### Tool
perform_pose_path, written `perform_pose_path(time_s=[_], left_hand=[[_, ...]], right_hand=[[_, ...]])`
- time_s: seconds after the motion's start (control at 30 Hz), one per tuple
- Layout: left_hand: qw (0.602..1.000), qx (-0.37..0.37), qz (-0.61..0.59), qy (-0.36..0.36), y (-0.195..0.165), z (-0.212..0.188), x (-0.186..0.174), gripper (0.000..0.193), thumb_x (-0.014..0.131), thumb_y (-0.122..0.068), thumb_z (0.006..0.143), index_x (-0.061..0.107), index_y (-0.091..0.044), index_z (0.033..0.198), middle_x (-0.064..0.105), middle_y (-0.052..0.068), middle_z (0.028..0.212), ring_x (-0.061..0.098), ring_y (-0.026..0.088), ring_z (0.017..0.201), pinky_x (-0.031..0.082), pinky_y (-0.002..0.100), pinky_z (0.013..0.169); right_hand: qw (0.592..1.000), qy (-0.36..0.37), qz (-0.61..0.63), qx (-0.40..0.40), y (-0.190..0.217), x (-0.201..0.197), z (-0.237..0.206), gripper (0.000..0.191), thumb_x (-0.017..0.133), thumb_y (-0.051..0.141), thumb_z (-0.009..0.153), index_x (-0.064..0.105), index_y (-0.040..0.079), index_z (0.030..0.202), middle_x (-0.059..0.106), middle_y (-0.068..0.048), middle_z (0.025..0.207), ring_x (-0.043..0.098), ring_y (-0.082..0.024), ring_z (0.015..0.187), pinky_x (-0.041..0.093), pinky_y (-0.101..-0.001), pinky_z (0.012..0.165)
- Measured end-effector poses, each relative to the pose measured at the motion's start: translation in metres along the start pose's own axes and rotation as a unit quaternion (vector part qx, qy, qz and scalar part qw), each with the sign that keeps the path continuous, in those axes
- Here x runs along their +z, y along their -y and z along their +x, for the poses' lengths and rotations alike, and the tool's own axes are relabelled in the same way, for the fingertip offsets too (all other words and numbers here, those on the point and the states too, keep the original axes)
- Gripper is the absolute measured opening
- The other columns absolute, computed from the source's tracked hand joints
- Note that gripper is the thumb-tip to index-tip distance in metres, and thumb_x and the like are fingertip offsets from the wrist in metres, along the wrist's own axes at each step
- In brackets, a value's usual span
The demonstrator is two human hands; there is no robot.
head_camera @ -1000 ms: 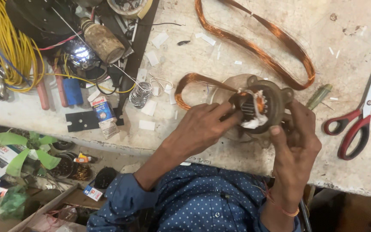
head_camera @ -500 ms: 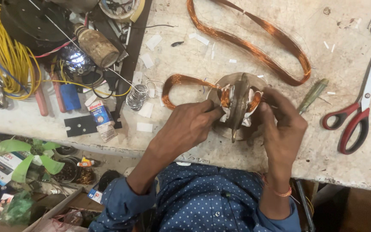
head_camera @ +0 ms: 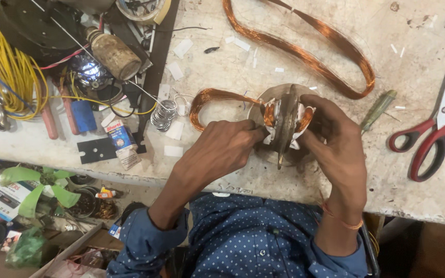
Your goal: The person winds copper wire around a motor stator core, inserting small white insulating spacers between layers. They use a screwdriver to press the wire into place and scissors to trim the spacers. The work continues with repeated winding and spacer insertion throughout the clip.
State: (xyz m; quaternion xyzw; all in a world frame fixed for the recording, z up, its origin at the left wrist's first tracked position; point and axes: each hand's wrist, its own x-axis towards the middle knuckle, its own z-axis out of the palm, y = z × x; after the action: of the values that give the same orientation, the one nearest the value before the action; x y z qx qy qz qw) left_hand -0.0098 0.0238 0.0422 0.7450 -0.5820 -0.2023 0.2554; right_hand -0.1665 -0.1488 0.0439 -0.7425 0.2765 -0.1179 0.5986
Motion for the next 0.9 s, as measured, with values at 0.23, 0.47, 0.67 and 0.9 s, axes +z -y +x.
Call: perform_pose_path(time_s=[0.23,0.47,0.67,0.9], left_hand=[[0.999,-0.018,-0.039,0.021,0.004,0.002,-0.001,0.043,0.049,0.013,0.079,0.077,-0.002,0.109,0.076,0.015,0.095,0.068,0.025,0.06,0.053,0.038,0.05],[0.999,-0.015,-0.039,0.024,0.011,0.001,0.001,0.044,0.049,0.014,0.081,0.078,-0.005,0.109,0.078,0.014,0.09,0.068,0.024,0.06,0.052,0.038,0.051],[0.996,-0.012,-0.079,0.037,0.017,0.006,-0.006,0.041,0.05,0.011,0.086,0.078,-0.009,0.109,0.079,0.011,0.091,0.073,0.022,0.068,0.055,0.037,0.055],[0.994,-0.009,-0.109,0.026,0.026,-0.002,-0.003,0.035,0.056,0.004,0.085,0.078,-0.009,0.109,0.079,0.011,0.097,0.076,0.026,0.077,0.057,0.04,0.065]], right_hand=[[0.99,-0.07,-0.095,0.079,-0.001,0.005,0.012,0.043,0.059,-0.012,0.088,0.073,0.007,0.124,0.074,-0.003,0.089,0.062,-0.01,0.064,0.048,-0.0254,0.052],[0.964,-0.092,-0.231,-0.095,-0.001,0.007,0.012,0.034,0.065,-0.01,0.089,0.076,0.004,0.119,0.067,-0.007,0.096,0.065,-0.011,0.077,0.048,-0.025,0.055],[0.98,-0.086,-0.162,-0.07,-0.002,0.007,0.012,0.034,0.065,-0.008,0.094,0.074,0.004,0.124,0.064,-0.008,0.095,0.055,-0.012,0.073,0.041,-0.0266,0.059],[0.946,-0.131,-0.282,-0.096,-0.017,0.013,0.003,0.026,0.066,-0.005,0.095,0.077,0.004,0.117,0.063,-0.011,0.078,0.055,-0.013,0.06,0.04,-0.0304,0.056]])
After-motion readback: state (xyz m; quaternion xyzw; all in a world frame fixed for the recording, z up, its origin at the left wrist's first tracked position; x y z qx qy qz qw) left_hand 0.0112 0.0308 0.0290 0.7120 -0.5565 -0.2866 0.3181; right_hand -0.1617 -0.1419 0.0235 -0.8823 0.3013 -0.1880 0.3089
